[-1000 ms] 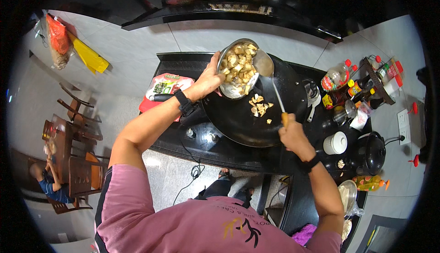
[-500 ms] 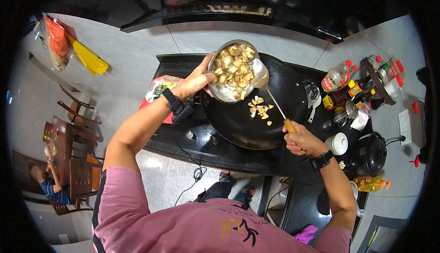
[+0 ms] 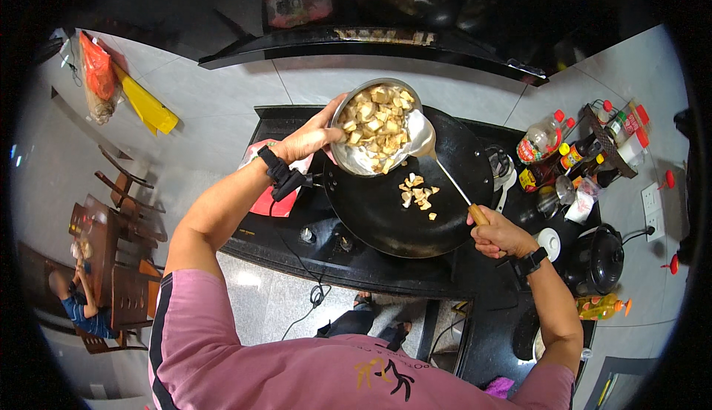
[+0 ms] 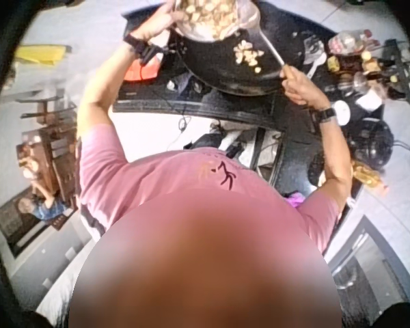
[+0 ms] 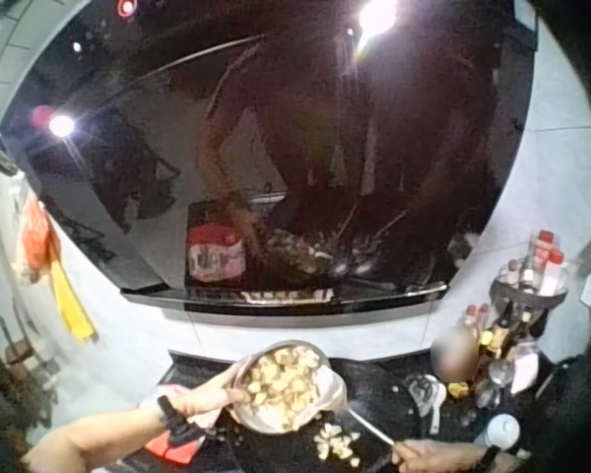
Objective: The person scoops cooked potatoes from a wok into a bowl and places them on a dining table. They then wash the wok, wipe the countertop, and add chopped mushrooms to the wok to cook.
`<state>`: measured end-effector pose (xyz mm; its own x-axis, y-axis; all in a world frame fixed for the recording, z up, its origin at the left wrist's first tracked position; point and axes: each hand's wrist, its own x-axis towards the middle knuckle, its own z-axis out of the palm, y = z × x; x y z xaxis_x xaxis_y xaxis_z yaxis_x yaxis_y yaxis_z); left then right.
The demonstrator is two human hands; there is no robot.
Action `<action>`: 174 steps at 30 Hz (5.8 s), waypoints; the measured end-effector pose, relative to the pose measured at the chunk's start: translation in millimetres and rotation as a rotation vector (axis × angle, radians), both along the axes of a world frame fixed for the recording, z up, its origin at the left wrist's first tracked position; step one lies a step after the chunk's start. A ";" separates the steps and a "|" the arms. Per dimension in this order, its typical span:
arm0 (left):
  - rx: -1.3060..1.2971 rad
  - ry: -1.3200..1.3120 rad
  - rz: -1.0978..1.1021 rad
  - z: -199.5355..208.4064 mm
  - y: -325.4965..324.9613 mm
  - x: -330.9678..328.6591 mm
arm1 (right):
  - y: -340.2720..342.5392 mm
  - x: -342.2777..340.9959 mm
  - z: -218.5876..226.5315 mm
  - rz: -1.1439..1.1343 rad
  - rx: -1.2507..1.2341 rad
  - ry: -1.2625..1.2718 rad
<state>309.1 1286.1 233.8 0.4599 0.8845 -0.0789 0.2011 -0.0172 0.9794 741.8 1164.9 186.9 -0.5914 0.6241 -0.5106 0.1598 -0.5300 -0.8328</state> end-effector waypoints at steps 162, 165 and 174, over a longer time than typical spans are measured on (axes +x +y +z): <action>-0.113 0.062 -0.071 14.7 11.2 6.4 | -67.9 -85.9 25.7 -0.185 0.344 -0.600; -0.127 0.049 -0.015 8.3 16.4 12.1 | -69.2 -87.8 16.6 -0.198 0.614 -0.734; -0.190 -0.048 0.017 -12.2 30.6 13.1 | -78.0 -82.0 21.0 -0.085 0.999 -1.083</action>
